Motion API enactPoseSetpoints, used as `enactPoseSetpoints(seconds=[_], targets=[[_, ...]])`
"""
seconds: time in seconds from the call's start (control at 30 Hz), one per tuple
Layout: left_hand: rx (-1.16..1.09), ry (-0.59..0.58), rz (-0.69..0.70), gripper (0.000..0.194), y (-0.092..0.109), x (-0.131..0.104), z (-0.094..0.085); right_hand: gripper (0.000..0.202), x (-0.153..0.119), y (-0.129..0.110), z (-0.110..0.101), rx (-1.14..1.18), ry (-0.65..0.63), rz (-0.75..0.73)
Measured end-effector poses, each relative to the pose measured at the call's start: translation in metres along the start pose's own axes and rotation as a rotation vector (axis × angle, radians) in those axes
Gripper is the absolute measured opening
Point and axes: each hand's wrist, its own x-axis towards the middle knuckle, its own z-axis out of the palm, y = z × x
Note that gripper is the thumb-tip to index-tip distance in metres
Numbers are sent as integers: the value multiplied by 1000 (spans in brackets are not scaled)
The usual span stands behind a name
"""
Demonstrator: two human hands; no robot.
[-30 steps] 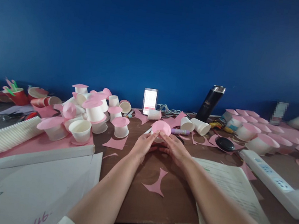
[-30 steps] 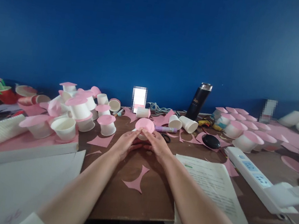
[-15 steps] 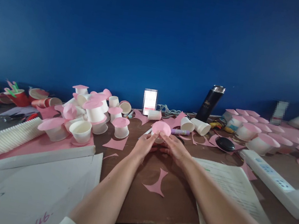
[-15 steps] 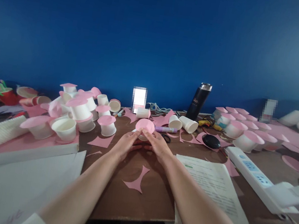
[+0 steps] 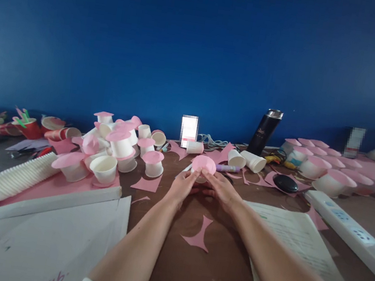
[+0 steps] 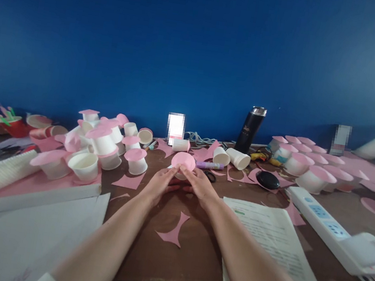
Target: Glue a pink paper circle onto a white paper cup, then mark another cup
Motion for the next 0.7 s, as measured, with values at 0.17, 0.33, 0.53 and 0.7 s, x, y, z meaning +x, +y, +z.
enactPoseSetpoints(seconds=[0.17, 0.33, 0.53, 0.7], targets=[[-17, 22, -6, 50, -2, 2, 0, 39, 1, 1, -2, -34, -25, -10], [-40, 40, 0, 48, -3, 3, 0, 39, 2, 3, -2, -42, -19, -19], [-47, 30, 10, 47, -4, 4, -1, 41, 2, 3, -3, -67, -18, -19], [-44, 23, 10, 48, -4, 4, -1, 41, 2, 2, -3, -61, -12, -20]])
